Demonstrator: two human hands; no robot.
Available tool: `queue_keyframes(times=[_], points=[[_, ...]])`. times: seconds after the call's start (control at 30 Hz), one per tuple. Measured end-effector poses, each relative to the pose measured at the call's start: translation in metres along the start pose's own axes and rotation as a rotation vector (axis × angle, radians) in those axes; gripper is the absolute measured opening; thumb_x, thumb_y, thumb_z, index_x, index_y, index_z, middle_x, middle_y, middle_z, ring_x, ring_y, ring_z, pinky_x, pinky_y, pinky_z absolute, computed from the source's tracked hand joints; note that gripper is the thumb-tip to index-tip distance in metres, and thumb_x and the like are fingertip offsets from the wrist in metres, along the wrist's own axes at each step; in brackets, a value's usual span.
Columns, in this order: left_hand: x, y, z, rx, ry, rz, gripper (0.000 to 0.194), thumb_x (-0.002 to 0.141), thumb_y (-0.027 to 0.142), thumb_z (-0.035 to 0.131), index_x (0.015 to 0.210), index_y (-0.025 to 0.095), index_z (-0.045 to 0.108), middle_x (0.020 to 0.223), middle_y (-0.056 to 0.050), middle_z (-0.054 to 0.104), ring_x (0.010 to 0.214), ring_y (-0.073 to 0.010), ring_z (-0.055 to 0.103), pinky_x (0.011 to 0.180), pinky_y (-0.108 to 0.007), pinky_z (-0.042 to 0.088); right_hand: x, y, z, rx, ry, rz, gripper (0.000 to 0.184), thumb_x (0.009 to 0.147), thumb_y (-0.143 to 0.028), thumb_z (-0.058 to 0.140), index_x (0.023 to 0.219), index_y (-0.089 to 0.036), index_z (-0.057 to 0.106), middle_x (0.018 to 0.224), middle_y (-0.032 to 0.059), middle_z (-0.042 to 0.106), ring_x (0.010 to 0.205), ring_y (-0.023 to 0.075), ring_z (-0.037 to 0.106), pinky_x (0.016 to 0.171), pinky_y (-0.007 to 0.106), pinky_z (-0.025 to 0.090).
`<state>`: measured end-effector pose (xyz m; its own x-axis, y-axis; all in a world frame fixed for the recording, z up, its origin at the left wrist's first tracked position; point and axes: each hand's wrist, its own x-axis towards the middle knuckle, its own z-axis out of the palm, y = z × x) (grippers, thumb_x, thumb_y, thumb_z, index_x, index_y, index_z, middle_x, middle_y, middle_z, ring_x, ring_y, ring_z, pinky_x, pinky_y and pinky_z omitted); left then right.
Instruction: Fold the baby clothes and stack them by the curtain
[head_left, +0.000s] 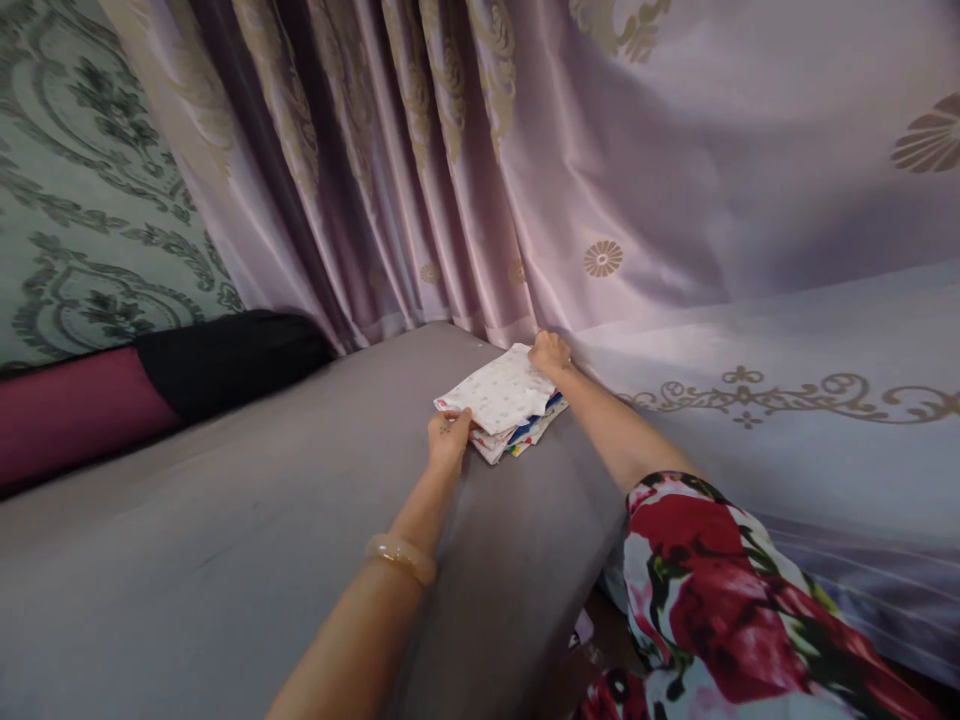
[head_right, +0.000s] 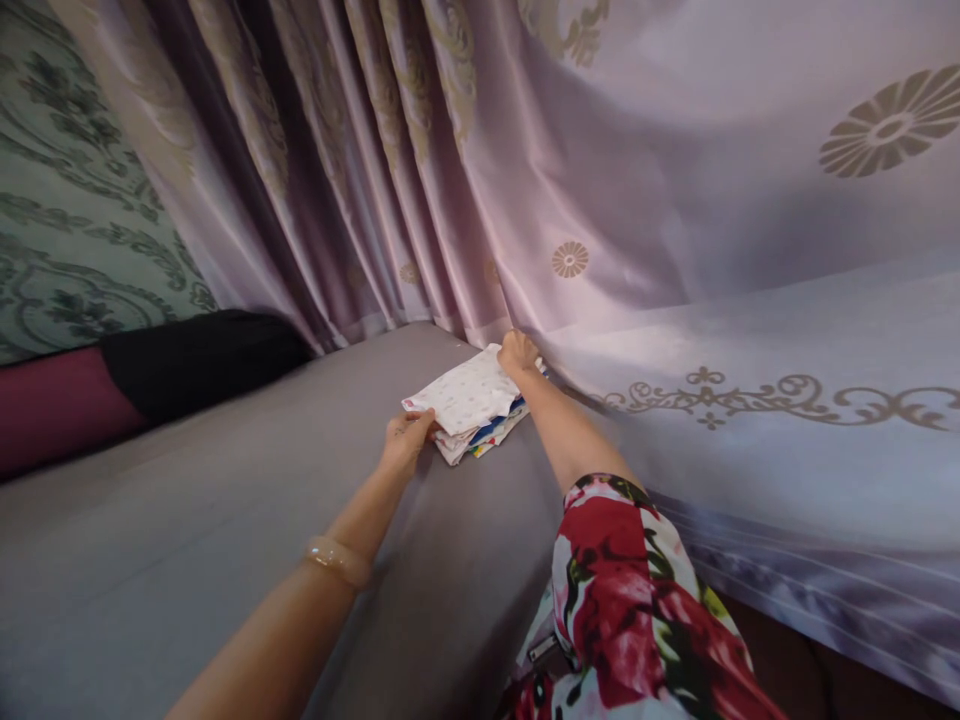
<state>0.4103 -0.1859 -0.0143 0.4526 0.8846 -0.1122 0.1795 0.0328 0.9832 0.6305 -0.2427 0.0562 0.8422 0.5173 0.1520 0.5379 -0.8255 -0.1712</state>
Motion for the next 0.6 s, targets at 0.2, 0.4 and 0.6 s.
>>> queue_keyframes(times=[0.2,0.4,0.6], points=[[-0.012,0.004,0.002,0.599,0.072,0.566,0.041,0.086,0.037,0.056,0.121,0.016,0.057,0.126,-0.016,0.059,0.123,-0.0290,0.051,0.103,-0.046,0.040,-0.007,0.001,0.014,-0.034,-0.024,-0.227,0.043,0.097,-0.030,0.029,0.127,-0.016,0.057,0.131,0.0160,0.058,0.123,0.0303,0.051,0.102,0.046,0.037],[-0.017,-0.004,0.007,0.878,-0.150,0.613,0.058,0.093,0.051,0.039,0.140,0.017,0.046,0.152,-0.018,0.035,0.144,-0.0325,0.023,0.115,-0.049,0.022,-0.005,0.009,0.030,-0.016,-0.182,-0.193,0.059,0.097,-0.052,0.013,0.144,-0.028,0.039,0.157,0.0054,0.027,0.140,0.0368,0.026,0.108,0.063,0.021],[-0.010,-0.008,0.008,0.880,-0.216,0.472,0.068,0.091,0.061,0.036,0.146,0.021,0.036,0.156,-0.018,0.025,0.146,-0.0304,0.016,0.116,-0.053,0.015,-0.002,0.009,0.037,-0.031,-0.215,-0.150,0.061,0.096,-0.056,0.013,0.147,-0.029,0.033,0.159,0.0058,0.021,0.140,0.0355,0.027,0.109,0.063,0.020]])
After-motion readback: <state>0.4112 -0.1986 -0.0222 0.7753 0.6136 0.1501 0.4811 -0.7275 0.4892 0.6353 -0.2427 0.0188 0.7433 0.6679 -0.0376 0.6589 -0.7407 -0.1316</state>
